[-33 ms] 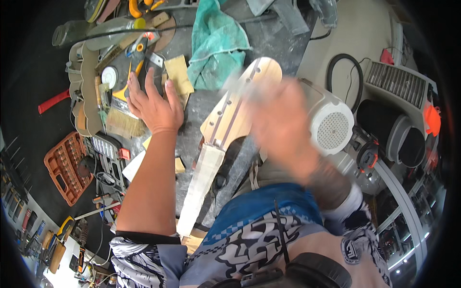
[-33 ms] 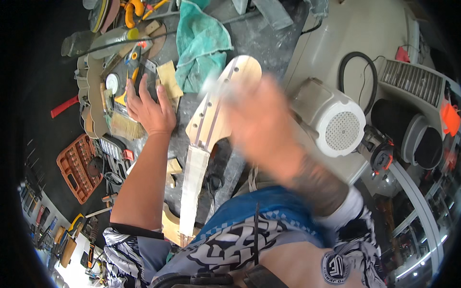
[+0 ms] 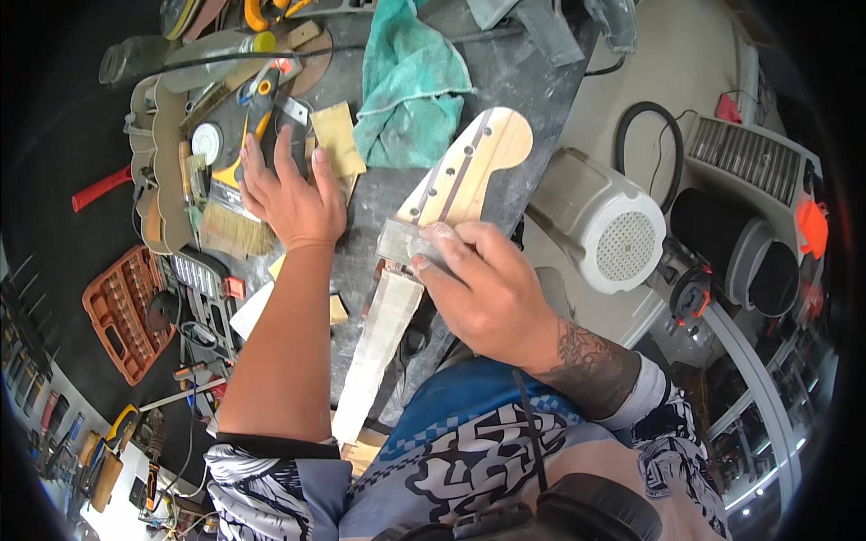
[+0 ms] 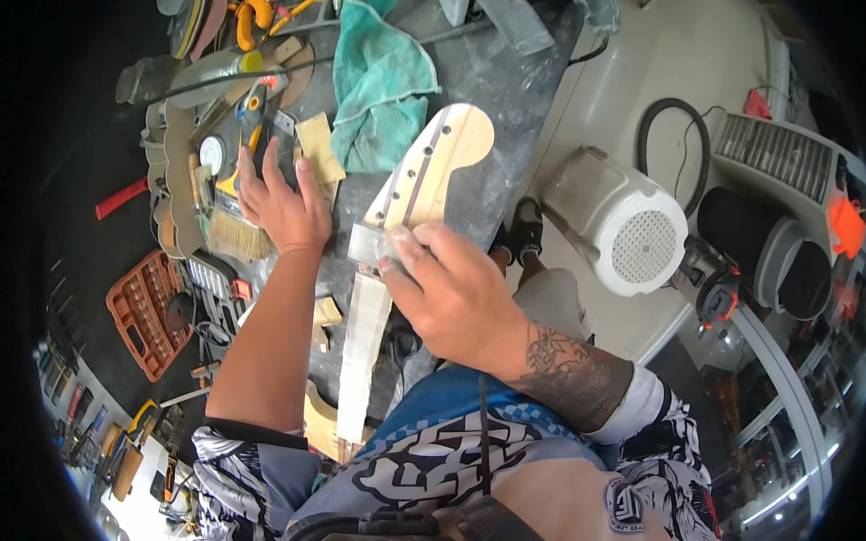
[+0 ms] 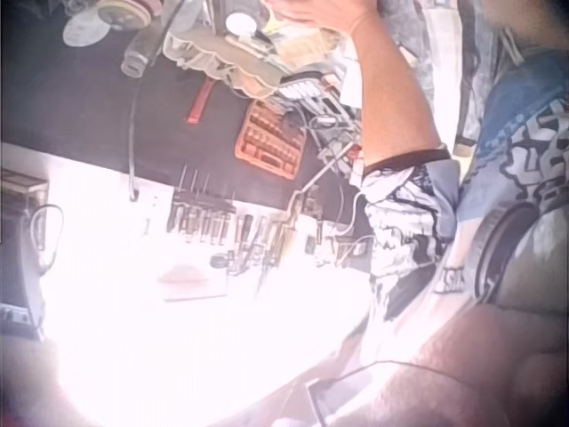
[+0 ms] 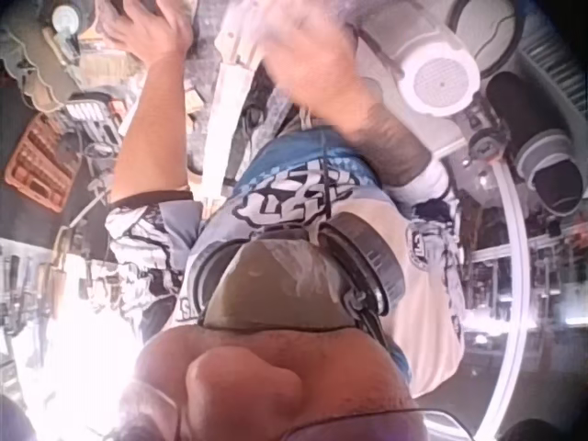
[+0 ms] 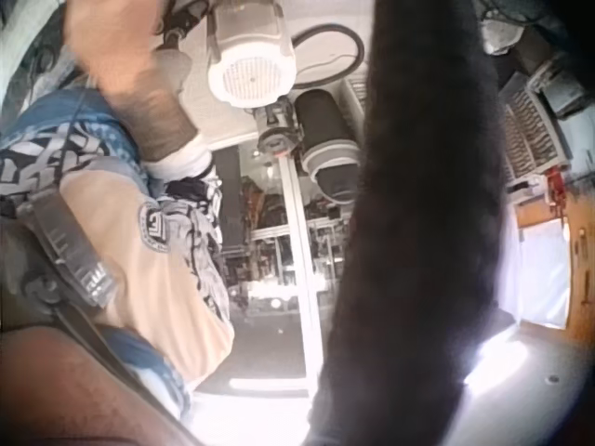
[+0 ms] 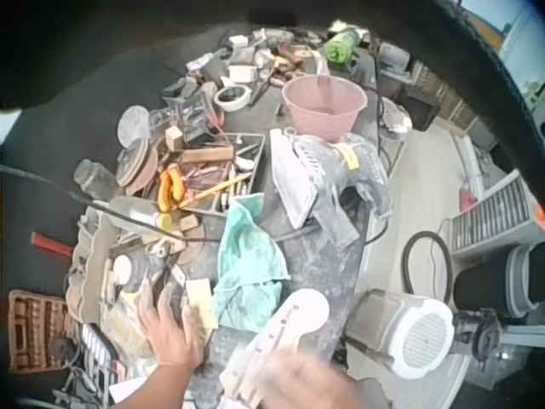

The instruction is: The person sands the headstock and neck of a wooden guitar body using a sanding block. They rotate the guitar to access different sides and continue sanding the neck and body edges.

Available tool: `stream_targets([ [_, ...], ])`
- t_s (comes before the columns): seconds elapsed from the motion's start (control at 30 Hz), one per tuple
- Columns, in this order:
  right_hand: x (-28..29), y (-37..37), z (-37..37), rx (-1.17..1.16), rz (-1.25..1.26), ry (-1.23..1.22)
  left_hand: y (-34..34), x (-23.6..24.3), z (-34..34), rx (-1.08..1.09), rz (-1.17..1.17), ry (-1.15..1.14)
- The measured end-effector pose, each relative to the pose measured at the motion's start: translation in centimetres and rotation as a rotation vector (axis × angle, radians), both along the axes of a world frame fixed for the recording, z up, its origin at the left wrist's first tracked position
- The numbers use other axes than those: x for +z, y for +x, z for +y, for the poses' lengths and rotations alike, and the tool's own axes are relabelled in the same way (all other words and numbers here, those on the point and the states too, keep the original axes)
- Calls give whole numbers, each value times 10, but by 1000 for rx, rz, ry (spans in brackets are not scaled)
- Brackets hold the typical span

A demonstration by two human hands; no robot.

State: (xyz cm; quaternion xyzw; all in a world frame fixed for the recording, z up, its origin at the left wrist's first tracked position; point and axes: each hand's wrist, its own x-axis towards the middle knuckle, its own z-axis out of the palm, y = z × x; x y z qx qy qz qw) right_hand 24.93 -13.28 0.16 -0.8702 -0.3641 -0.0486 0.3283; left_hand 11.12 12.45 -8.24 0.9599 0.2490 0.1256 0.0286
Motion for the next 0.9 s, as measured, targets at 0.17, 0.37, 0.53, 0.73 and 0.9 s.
stream_targets([
  [0.17, -2, -21, 0, 25, 6, 27, 0, 1, 2, 19, 14, -31],
  [0.37, 0, -35, -3, 189, -40, 9, 1, -1, 5, 3, -11, -22],
  [0.53, -5, -79, 3, 251, -37, 80, 3, -6, 2, 5, -13, -4],
  [0.73, 0, -3, -22, -44, -184, -26, 4, -10, 3, 7, -59, -35],
  [0.9, 32, -14, -47, -67, -38, 55, -4, -5, 6, -51, -170, -30],
])
